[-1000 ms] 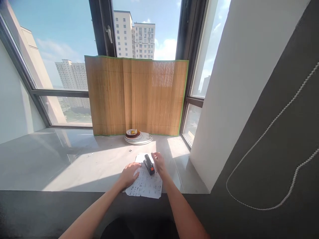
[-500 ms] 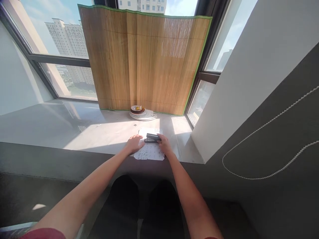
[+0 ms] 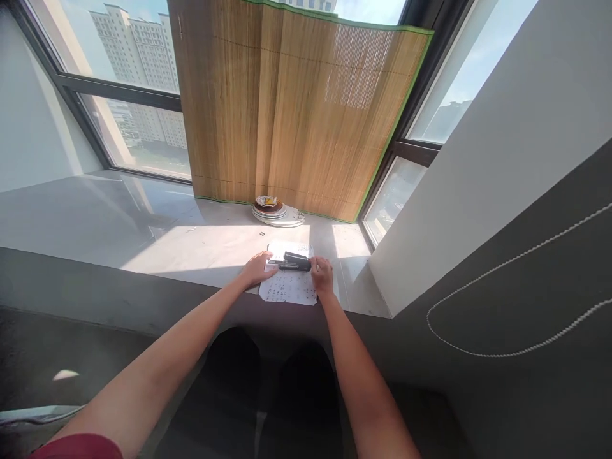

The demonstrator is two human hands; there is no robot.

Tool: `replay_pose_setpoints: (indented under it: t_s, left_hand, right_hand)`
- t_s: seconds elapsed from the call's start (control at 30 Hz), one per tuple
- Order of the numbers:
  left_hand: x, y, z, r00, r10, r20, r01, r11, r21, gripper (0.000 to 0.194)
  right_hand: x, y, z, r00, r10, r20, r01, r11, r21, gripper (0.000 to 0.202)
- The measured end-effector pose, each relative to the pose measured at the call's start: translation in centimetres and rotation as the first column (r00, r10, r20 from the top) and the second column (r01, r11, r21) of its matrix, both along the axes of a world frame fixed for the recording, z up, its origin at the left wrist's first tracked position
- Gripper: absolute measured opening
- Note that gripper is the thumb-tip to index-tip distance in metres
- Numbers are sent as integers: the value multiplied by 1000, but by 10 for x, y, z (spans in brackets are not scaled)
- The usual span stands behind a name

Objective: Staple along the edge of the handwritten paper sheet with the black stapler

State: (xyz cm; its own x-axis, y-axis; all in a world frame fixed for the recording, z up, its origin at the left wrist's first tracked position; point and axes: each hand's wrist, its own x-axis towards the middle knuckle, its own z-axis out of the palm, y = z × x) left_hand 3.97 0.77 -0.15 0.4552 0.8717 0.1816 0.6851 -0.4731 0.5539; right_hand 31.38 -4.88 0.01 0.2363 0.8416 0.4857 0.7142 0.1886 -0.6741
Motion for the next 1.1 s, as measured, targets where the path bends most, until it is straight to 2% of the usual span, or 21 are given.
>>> replay_pose_setpoints:
  t_s: [0.1,0.2,0.3,0.37,0.43,0.53,0.67,0.73,0.83,0.9,0.93,1.03,1.1]
  left_hand:
    - [-3,2,-2,991,18,131,-7,996,-87,64]
    - [-8,5,-2,933,75,352,-15,986,-169,57]
    - [-19,12,-1,771,188,608,-20,962,-273,47]
    - [-27,17,-1,643,298,706,-9,924,-382,46]
    - [-35,23,-2,567,372,735,9,889,-458,50]
    - [-41,30,-6,532,394,749,23,878,-478,55]
    - [-42,31,-7,518,388,762,25,884,-467,57]
    - [-42,30,-5,523,386,760,-4,893,-451,57]
    - [-43,27,-2,522,418,744,-42,883,-467,59]
    - [-44,26,-1,482,451,751,-25,864,-503,59]
    - [-45,26,-1,447,469,762,-8,854,-521,59]
    - [-46,24,-2,354,523,775,22,824,-566,61]
    - [-46,22,-3,332,551,765,23,806,-591,63]
  right_hand:
    - [-1,8,7,993,117,-1,-117,993,1,40]
    - [-6,19,15,958,285,35,-281,955,-96,49]
    - [-15,24,23,943,332,33,-324,934,-152,40]
    - [-26,23,30,954,300,-1,-299,951,-79,37]
    - [-42,16,38,965,262,12,-262,964,43,34]
    - [-77,4,45,944,243,223,-279,949,148,24]
    - [-118,-9,41,776,317,545,-425,902,81,36]
    - [-130,-10,37,712,349,609,-464,885,35,41]
    - [-137,-8,33,678,366,637,-482,876,11,42]
    - [-136,-7,33,705,353,615,-472,881,36,41]
    - [-135,-6,32,748,322,580,-439,896,70,40]
    - [-120,-5,25,936,114,334,-187,963,196,32]
    - [-103,-5,16,993,-12,120,-9,985,175,28]
